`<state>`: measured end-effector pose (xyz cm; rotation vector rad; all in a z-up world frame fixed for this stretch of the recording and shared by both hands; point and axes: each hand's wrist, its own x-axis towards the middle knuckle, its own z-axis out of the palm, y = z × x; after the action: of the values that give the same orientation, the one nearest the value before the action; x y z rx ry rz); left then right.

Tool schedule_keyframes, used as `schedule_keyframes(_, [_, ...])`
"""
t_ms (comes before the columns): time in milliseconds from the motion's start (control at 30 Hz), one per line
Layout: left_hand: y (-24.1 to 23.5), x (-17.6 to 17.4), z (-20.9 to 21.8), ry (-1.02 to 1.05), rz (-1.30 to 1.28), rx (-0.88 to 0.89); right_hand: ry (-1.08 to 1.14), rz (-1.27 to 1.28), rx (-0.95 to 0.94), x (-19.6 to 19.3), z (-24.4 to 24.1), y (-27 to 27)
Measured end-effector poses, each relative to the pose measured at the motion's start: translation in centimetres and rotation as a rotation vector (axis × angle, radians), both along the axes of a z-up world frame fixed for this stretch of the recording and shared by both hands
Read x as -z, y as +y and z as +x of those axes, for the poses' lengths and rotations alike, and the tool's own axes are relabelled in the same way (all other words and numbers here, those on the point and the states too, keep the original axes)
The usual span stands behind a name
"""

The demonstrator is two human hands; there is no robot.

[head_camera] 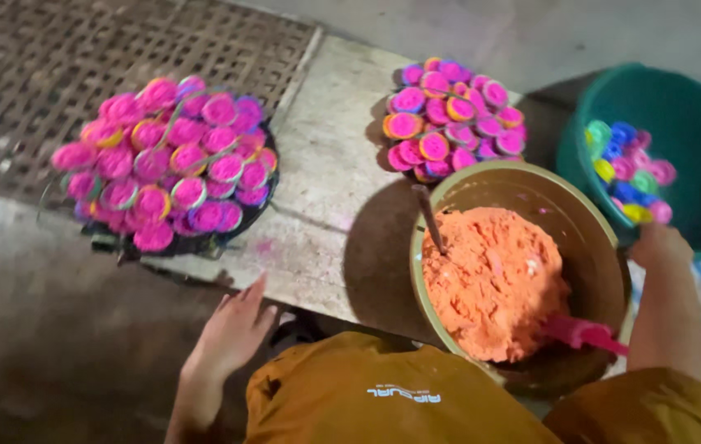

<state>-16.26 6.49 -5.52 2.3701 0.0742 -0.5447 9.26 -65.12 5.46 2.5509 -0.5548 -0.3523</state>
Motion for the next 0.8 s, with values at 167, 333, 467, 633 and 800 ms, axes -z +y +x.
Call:
schedule_keyframes(167, [3.1,0.8,-2.5,0.154,0.205,-0.228,-0.208,-0.104,-0.348,-0.2,-0.6,-0.2])
schedule_keyframes(333, [9.1,5.9,-2.9,0.111,0.116,-0.542,-0.210,-0.040,-0.376,1.0,-1.9,2.8])
schedule_keyframes(467, [13.4,15.1,-0.8,-0.206,-0.502,-0.965,-0.232,0.068,-0.368,-0.4,-2.3,8.1])
schedule_keyframes(633, [16.9,24.4,3.1,-0.240,-1.362,-1.294,-0.337,0.186,-0.493,-3.5,1.8,20.4])
schedule_keyframes(800, [19.4,27.3,4.8,-0.053,-1.750,-1.302,-0.419,0.275,-0.623,-4.4,-1.6,32.8])
